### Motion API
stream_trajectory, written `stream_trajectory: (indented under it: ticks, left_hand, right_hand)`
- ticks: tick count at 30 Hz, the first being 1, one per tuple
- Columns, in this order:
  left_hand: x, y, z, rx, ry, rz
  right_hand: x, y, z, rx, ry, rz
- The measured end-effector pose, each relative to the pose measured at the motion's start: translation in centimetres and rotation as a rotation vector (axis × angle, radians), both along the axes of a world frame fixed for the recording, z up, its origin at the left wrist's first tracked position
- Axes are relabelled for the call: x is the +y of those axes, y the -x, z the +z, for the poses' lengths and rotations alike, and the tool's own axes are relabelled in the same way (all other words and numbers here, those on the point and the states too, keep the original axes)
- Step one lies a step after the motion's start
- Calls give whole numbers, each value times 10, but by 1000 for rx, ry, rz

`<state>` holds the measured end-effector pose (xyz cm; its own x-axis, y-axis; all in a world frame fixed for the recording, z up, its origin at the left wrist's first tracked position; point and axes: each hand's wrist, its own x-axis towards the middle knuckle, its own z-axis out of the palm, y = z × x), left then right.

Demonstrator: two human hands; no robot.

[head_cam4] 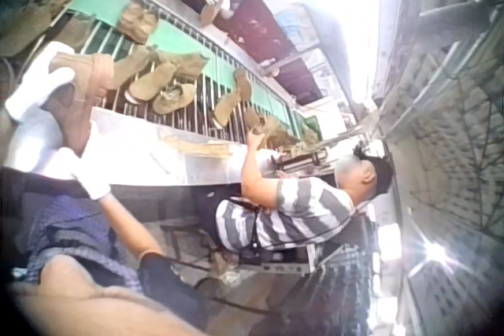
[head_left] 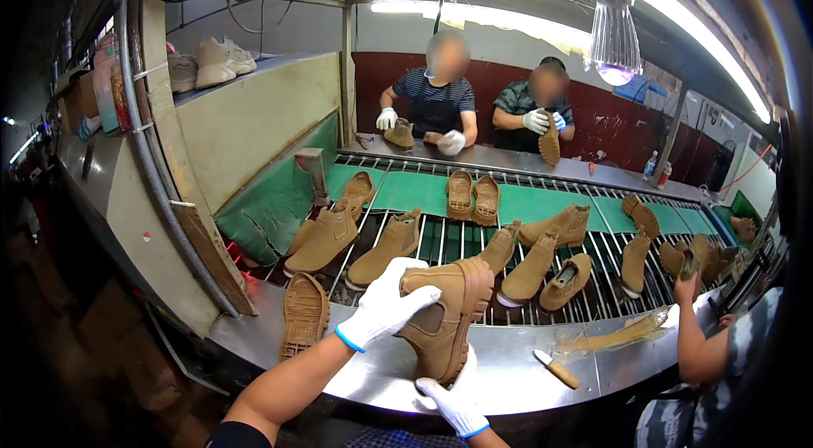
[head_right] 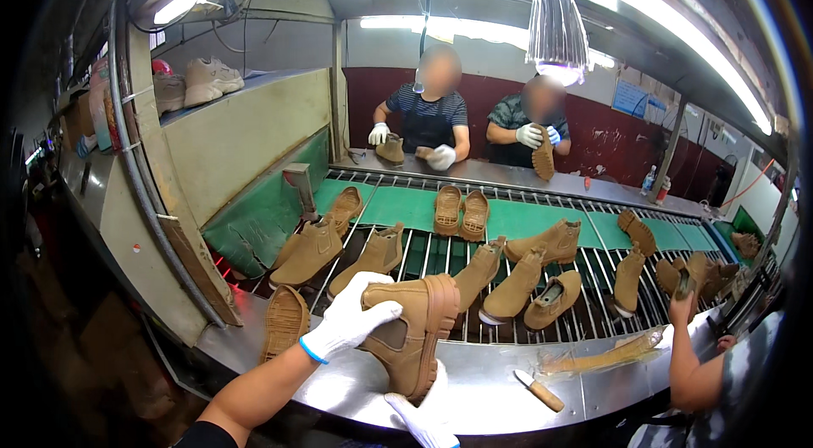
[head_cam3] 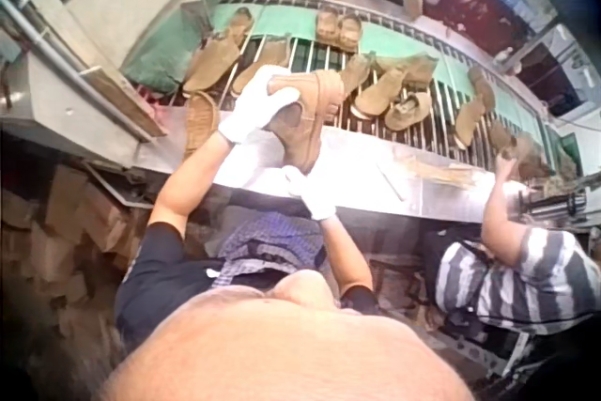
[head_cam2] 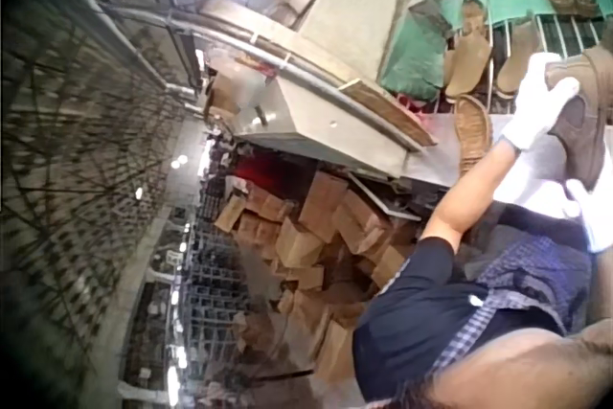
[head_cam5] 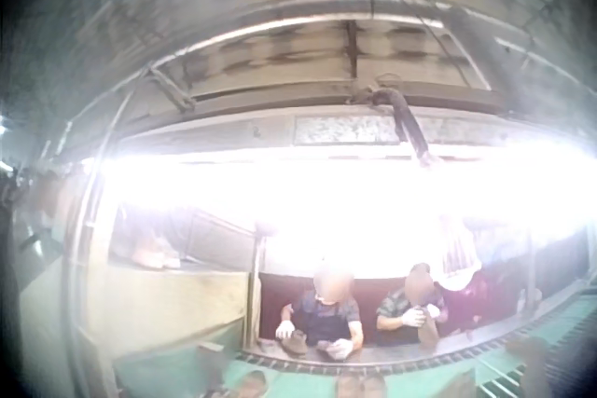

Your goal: The person picks up a shoe sole and a boot upper from a workspace, aligns the sole with the bottom of the boot, and presses them together by hand while using a tool to clean or trim the edges.

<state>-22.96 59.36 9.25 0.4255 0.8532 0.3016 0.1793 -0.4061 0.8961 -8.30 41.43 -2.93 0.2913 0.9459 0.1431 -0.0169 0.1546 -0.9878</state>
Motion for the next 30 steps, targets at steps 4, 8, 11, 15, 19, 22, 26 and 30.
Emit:
stream_trajectory:
  ticks: [4, 8, 11, 15, 19, 22, 26, 30]
  left_hand:
    - [-2, 13, 3, -36, 8, 76]
    - [-2, 7, 5, -57, -9, 68]
    - [-8, -10, 14, 8, -87, 32]
    - [-14, 12, 14, -121, -105, 86]
    - [-46, -12, 37, -57, -86, 20]
    - [-52, -31, 20, -184, -6, -342]
    - [-81, -37, 25, -295, 58, -505]
    - [-79, -6, -19, 445, -203, -220]
  right_hand:
    - [7, -6, 37, 9, 129, 49]
    - [42, -61, 47, 86, -29, 24]
    - [60, -90, 98, -258, 67, 105]
    - [74, -59, 93, -425, 167, 170]
    - [19, -31, 39, -327, 181, -29]
    - [6, -41, 9, -159, -12, -174]
    - [-10, -95, 41, 102, -247, -234]
    - [9, -226, 91, 49, -80, -388]
